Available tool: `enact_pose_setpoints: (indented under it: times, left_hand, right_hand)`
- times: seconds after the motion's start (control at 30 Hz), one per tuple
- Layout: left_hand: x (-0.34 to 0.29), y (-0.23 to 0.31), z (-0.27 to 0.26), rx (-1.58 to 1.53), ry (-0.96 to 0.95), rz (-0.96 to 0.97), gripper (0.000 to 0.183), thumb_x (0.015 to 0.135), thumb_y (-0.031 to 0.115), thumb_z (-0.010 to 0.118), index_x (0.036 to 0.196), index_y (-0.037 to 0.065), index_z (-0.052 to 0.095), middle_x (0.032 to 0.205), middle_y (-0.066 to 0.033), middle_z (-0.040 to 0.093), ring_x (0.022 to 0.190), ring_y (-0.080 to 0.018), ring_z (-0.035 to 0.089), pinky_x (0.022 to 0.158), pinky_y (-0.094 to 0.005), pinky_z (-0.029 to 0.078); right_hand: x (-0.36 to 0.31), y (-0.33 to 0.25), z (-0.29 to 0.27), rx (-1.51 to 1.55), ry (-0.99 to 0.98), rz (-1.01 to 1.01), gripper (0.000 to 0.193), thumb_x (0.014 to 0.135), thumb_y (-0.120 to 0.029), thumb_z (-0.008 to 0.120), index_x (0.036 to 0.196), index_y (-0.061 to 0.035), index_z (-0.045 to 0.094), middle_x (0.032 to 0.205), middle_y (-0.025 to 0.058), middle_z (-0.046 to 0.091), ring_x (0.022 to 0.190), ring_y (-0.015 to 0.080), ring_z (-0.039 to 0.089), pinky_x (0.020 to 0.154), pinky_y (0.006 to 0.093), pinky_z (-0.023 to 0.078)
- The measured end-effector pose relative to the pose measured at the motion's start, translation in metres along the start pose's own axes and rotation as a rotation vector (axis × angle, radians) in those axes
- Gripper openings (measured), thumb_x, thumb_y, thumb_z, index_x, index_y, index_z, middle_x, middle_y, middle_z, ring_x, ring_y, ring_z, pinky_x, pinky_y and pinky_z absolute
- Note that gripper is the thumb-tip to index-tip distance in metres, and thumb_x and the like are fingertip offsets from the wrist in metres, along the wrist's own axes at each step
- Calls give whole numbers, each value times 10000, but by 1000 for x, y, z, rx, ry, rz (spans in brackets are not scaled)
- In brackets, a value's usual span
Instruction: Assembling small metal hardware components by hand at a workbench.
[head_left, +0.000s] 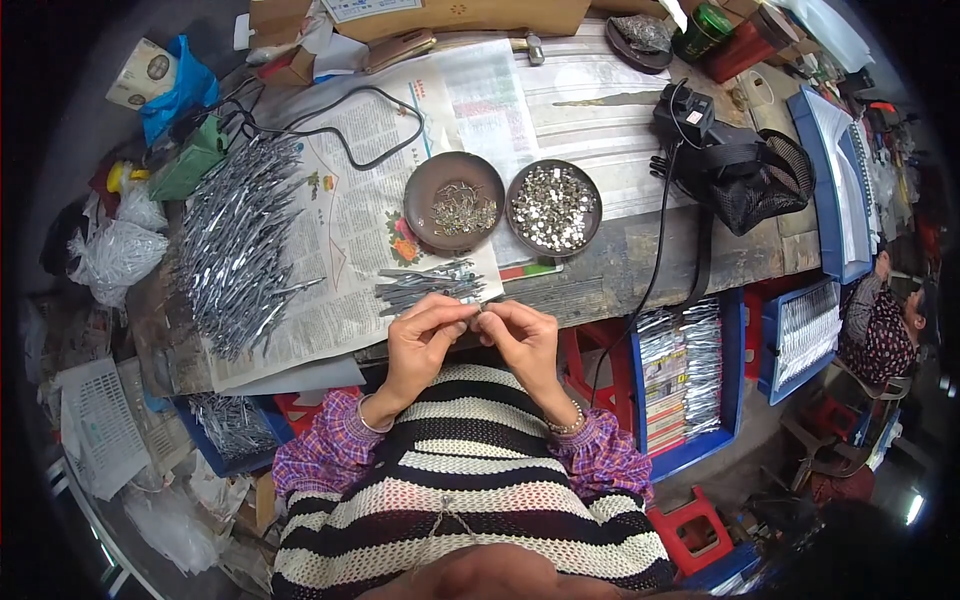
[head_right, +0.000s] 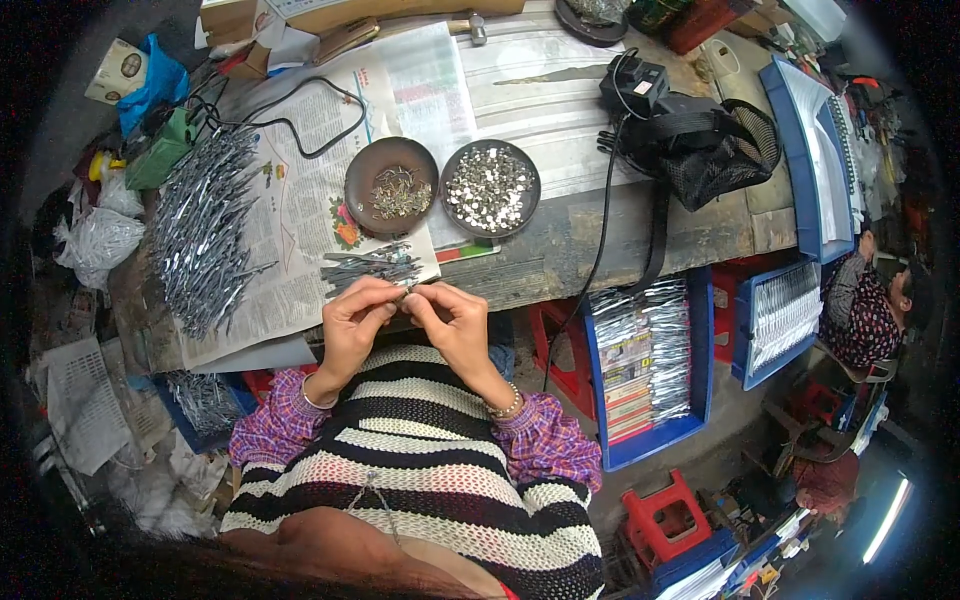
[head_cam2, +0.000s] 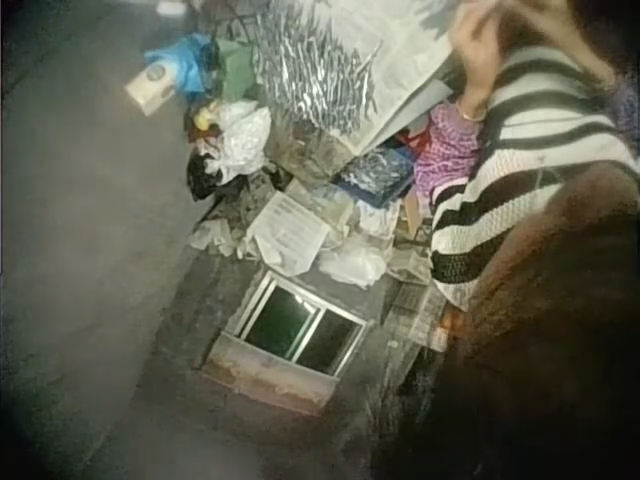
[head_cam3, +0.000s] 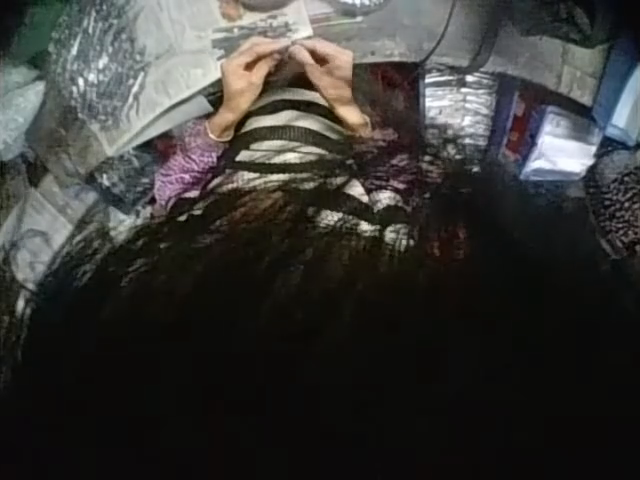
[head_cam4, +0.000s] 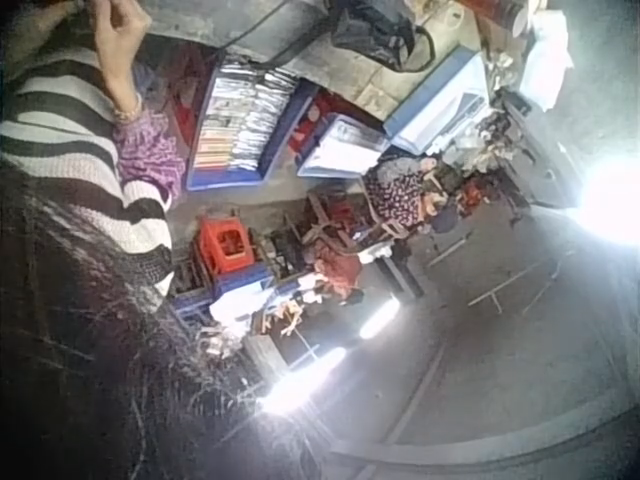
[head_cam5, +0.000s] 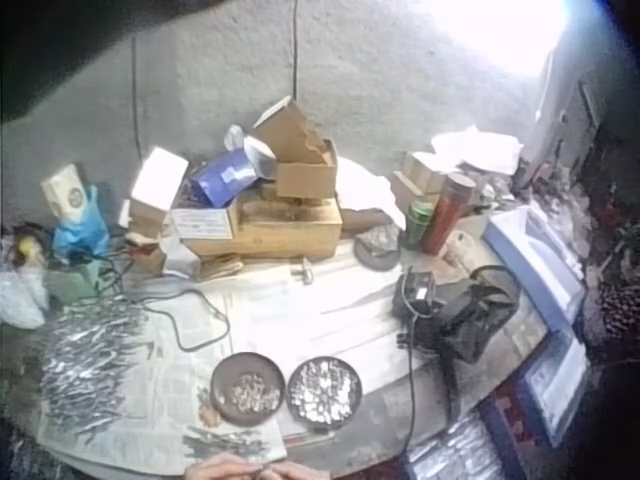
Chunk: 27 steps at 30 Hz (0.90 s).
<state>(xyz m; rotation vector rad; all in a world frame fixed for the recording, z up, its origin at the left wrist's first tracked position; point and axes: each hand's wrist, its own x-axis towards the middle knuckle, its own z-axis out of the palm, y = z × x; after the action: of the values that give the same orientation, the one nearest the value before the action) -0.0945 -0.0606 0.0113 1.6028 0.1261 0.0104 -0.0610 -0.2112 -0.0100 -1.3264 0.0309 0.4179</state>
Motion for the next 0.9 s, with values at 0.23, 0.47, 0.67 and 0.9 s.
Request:
enact_pose_setpoints:
  times: [0.23,0.47,0.67,0.9]
  left_hand:
    - [1,-1,1,16,6,27,175,823,-43,589,976,-2,666,915,-63,603,741,-85,539,615,-184,434]
    - [2,3,-1,17,0,-21,215,805,-72,585,992,-7,667,900,-70,610,794,-108,562,663,-202,441]
    - [1,0,-2,-9,-9,-28,225,801,-79,581,995,-5,669,896,-59,610,774,-92,556,644,-185,429]
    - [1,1,-2,-44,-30,-110,190,831,-56,570,991,-14,662,872,-28,585,706,-52,506,599,-169,397]
  right_hand:
    - [2,4,-2,-321,-37,-248,135,762,-15,685,863,61,637,755,83,640,627,97,597,544,212,463]
    - [0,1,2,-4,69,-72,133,774,-17,687,887,40,646,804,31,629,665,57,585,569,183,472]
    - [1,-6,1,-70,60,-49,109,770,-25,693,852,38,661,737,36,631,631,66,583,549,188,464]
    - [12,-4,-8,16,222,-94,134,754,-31,696,873,8,647,768,23,626,640,45,571,562,186,463]
